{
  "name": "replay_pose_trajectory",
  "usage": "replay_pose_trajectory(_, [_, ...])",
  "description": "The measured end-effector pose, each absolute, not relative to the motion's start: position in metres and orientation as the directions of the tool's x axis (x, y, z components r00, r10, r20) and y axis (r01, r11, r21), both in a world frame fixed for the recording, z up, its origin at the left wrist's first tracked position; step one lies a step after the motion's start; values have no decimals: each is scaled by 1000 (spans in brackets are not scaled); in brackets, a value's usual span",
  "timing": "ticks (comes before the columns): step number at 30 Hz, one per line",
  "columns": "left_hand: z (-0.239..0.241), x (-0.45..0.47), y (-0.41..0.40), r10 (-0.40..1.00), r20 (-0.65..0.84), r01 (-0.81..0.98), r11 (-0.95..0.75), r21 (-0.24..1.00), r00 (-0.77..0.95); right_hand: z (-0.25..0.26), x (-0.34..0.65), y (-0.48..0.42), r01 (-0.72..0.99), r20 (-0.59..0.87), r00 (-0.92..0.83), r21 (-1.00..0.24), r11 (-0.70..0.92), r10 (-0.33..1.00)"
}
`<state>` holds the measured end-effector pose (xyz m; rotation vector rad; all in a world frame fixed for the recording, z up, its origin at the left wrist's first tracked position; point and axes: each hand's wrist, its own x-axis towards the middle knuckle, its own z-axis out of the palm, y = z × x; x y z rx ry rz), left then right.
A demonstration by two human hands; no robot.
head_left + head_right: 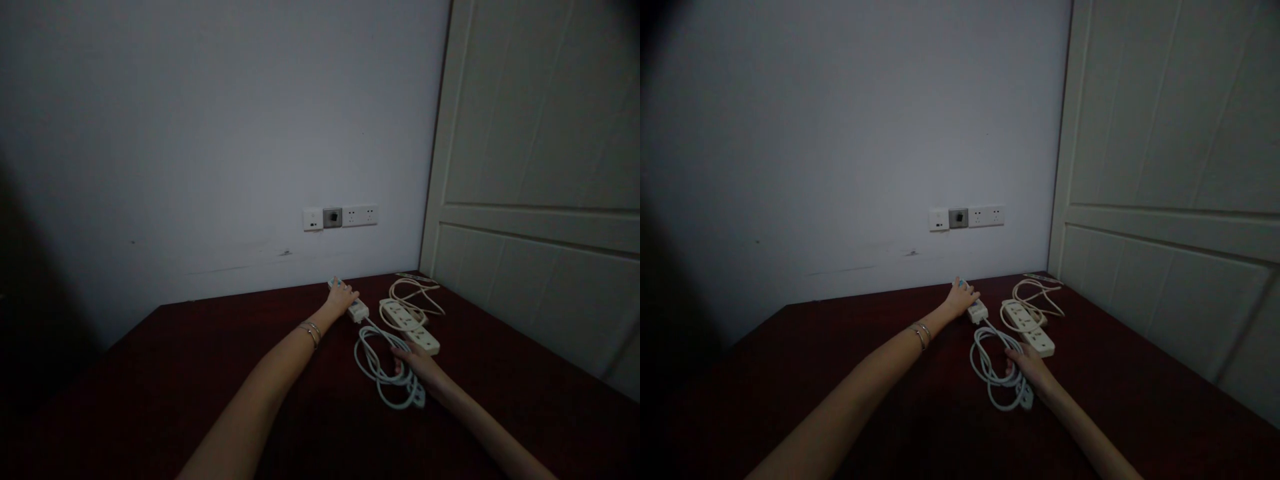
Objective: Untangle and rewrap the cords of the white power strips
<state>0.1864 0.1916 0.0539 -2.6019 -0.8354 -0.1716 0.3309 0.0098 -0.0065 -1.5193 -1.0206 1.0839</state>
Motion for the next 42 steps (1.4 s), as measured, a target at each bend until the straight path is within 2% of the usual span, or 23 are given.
replay_pose_trajectory(2, [48,198,197,530,242,582,-735,-347,813,-5,336,9,411,-4,291,-903,-128,957])
replay_pose_trajectory(4, [41,207,200,551,241,601,-722,-342,799,0,338,8,681,109,272,-724,-112,956])
replay_pose_trajectory(6, [35,216,203,586,231,629,-706,-324,777,5,336,6,838,108,238,-525,-148,965])
replay_pose_trajectory(8, [30,222,204,612,220,650,-697,-304,760,11,331,5,905,63,241,-376,-200,968])
replay_pose_trajectory(12, [23,231,206,642,208,674,-690,-263,738,18,324,3,931,68,294,-248,-269,953])
replay_pose_trajectory(20, [18,241,212,687,114,697,-708,-114,718,18,328,6,943,86,305,-164,-288,949])
replay_pose_trajectory(25, [16,231,211,682,94,681,-731,41,726,18,330,7,952,84,286,-138,-273,954])
replay_pose_trajectory(30, [7,217,211,705,145,659,-703,267,694,21,329,7,951,78,288,-139,-275,954])
replay_pose_trajectory(37, [-15,195,213,866,276,594,-489,639,416,38,325,2,955,109,293,-75,-286,950])
replay_pose_trajectory(42, [-23,167,209,934,299,481,-356,801,193,73,301,-11,953,215,299,-21,-301,930])
